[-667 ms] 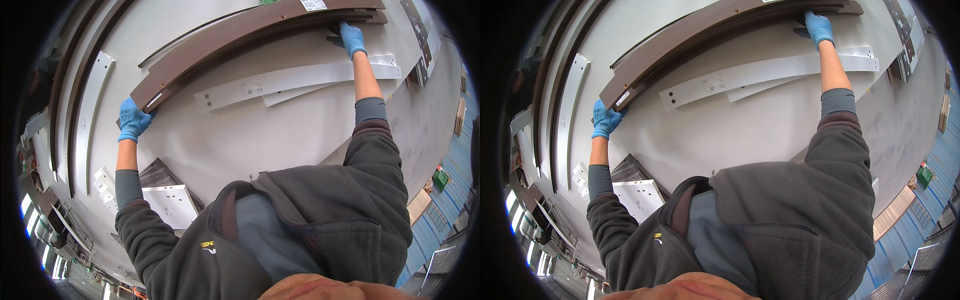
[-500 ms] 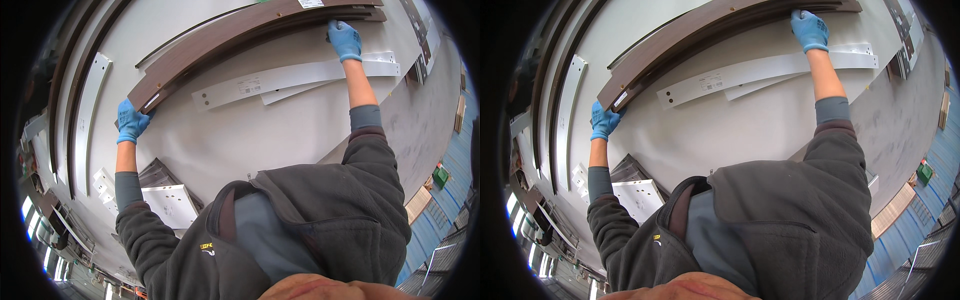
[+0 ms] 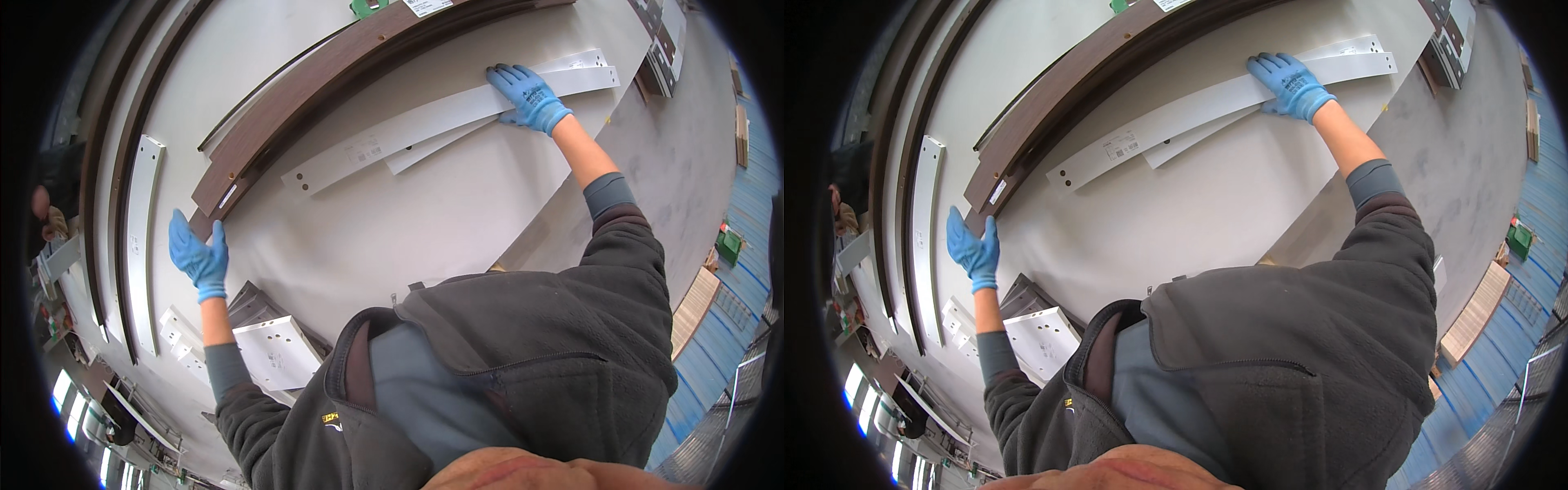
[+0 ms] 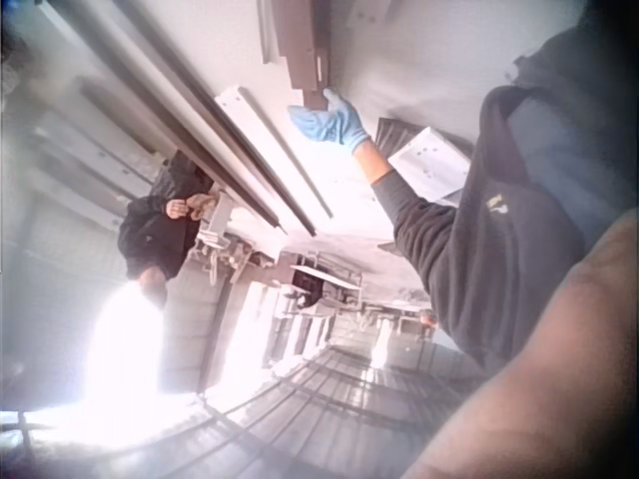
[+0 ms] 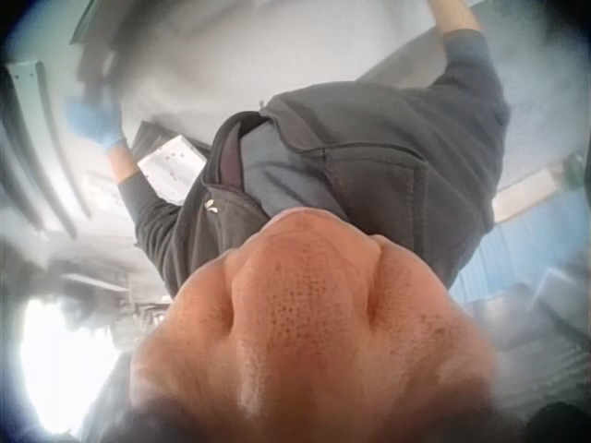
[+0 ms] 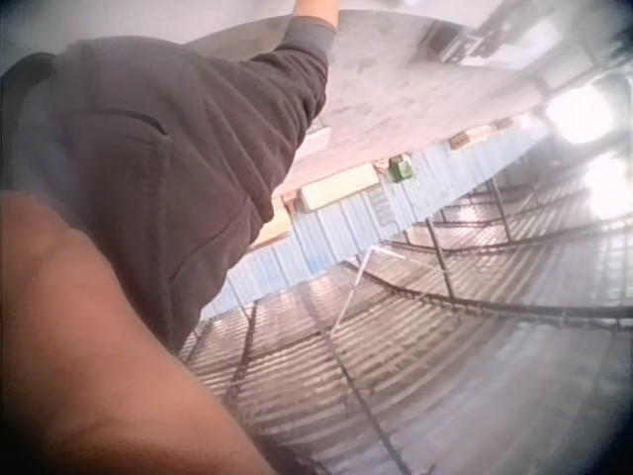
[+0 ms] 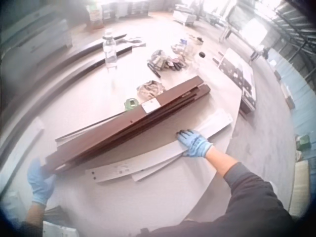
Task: The person sorts and stacks various flat panel parts on a workbench, then wipes the surface with a cloth. The person handles brown and white panels, aligns them, and moves them into neat piles before cleaning the work area.
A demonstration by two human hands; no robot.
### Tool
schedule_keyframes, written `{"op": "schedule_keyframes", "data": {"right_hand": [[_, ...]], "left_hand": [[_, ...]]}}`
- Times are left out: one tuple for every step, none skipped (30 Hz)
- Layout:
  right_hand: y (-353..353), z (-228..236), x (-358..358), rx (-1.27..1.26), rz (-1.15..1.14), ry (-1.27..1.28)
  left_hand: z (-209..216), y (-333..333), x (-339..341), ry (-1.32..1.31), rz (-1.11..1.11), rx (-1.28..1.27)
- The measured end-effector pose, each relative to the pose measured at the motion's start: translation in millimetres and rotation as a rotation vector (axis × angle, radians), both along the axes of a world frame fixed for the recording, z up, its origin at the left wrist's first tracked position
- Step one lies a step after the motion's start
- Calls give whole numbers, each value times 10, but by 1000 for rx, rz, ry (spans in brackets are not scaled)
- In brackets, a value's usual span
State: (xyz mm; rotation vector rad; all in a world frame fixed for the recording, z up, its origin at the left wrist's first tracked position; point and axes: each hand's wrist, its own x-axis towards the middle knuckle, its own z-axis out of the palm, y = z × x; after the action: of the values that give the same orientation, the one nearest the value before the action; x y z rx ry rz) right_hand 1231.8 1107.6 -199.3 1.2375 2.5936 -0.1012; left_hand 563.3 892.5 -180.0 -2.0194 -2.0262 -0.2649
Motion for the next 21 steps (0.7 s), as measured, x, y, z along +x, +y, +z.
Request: {"op": "schedule_keyframes", "data": {"right_hand": [[16,-22,18,16,35,16],[38,-29,27,29,56,13],[60,-18,38,-28,51,-39],[72,-12,35,14,63,-18],[101,24,58,-7,52,-47],[110,35,64,-7,57,-50],[131,65,96,-18,58,-65],[141,76,128,-8,77,-53],[157,90,164,65,125,13],[165,102,212,-6,90,-14],[184,107,244,26,117,60],[191,132,298,0,103,58],[211,143,324,-41,122,35],[240,183,375,-111,98,70],[284,207,412,-112,89,92],[331,255,469,-112,84,115],[402,291,518,-88,140,133],[453,317,564,-71,100,128],[514,335,608,-109,164,77],[537,331,640,-105,204,57],[563,318,665,-125,186,43]], "left_hand": [[62,-77,178,10,8,73],[107,-156,368,17,0,158],[143,-193,570,-28,-34,238],[180,-215,773,-66,-78,298],[264,-181,983,-100,-131,258],[331,-172,1170,-140,-188,223],[365,-136,1367,-174,-211,187],[354,-57,1562,-225,-217,146],[340,40,1764,-263,-267,105],[305,150,1962,-312,-260,27],[250,241,2172,-343,-317,20],[220,350,2397,-372,-322,-12],[165,460,2591,-412,-354,-65],[134,564,2807,-444,-348,-159],[107,676,3012,-478,-330,-268],[87,779,3187,-404,-327,-335],[59,882,3347,-349,-311,-344],[41,997,3448,-303,-303,-425],[23,1096,3495,-289,-290,-412],[-1,1111,3521,-284,-286,-446],[-10,1130,3542,-288,-276,-471]]}}
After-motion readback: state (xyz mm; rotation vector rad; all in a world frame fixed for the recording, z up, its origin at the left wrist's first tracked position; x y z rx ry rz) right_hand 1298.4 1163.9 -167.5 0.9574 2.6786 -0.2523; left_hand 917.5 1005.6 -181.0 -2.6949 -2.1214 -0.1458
